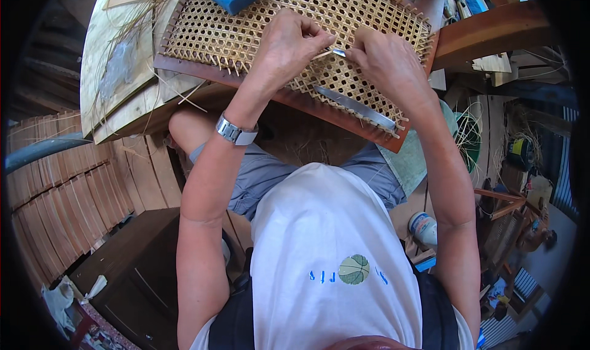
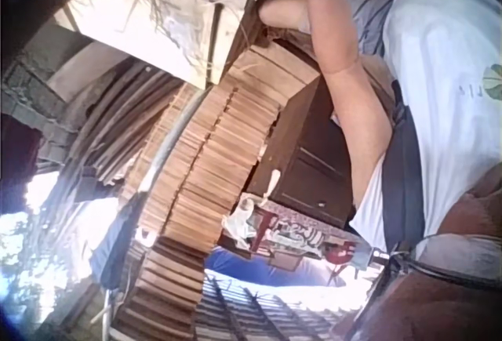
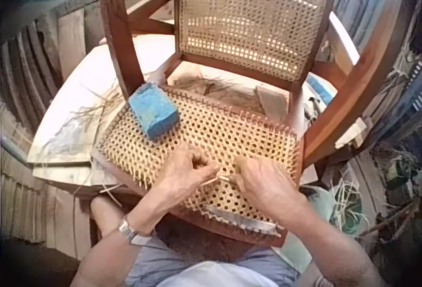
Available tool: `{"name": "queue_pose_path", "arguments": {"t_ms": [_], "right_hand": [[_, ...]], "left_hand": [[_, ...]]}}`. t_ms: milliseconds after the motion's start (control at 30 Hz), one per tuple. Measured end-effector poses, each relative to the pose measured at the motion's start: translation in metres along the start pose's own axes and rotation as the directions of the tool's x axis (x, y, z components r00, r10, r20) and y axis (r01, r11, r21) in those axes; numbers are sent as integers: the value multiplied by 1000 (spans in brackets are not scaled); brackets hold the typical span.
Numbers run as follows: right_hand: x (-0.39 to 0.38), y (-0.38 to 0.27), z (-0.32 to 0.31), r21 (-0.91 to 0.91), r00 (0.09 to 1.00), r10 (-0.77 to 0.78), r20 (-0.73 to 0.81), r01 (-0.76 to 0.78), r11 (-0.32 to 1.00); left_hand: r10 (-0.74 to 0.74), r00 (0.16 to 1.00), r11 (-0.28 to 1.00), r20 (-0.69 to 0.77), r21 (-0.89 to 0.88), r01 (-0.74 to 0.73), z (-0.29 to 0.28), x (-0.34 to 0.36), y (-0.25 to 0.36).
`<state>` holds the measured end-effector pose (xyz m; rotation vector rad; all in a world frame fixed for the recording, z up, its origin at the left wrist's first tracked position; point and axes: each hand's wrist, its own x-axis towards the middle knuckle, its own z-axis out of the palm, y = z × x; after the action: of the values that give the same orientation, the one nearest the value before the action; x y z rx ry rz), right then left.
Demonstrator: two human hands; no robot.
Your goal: Weaving and securing cane mesh onto a wooden chair seat using rattan strands and tools.
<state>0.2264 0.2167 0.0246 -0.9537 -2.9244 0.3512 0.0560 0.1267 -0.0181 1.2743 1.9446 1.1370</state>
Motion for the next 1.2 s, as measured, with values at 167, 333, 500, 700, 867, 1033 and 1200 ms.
{"name": "queue_pose_path", "arguments": {"t_ms": [167, 333, 500, 700, 867, 1033, 1200], "right_hand": [[1, 5, 2, 95, 995, 87, 40, -91, 991], [3, 7, 15, 61, 998, 6, -61, -2, 998], [18, 17, 11, 234, 996, -25, 80, 6, 972], [24, 18, 6, 238, 987, 39, 155, -76, 968], [19, 15, 1, -14, 999, -31, -38, 30, 999], [1, 63, -56, -150, 986, 166, -29, -169, 974], [-8, 57, -39, -32, 987, 78, -140, -83, 996]], "left_hand": [[62, 996, 994, -57, 98, -56, -5, 2, -1], [-11, 1000, 997, -2, 77, 12, -10, 3, -1], [-40, 994, 987, 100, 161, 24, -6, 13, 9], [72, 985, 958, 157, 266, -112, 1, 4, 15], [167, 984, 934, -56, 330, -140, 12, -12, 15], [342, 939, 900, -36, 300, -317, 19, -8, 21], [66, 995, 998, 70, -1, -66, 31, 8, 34]]}}
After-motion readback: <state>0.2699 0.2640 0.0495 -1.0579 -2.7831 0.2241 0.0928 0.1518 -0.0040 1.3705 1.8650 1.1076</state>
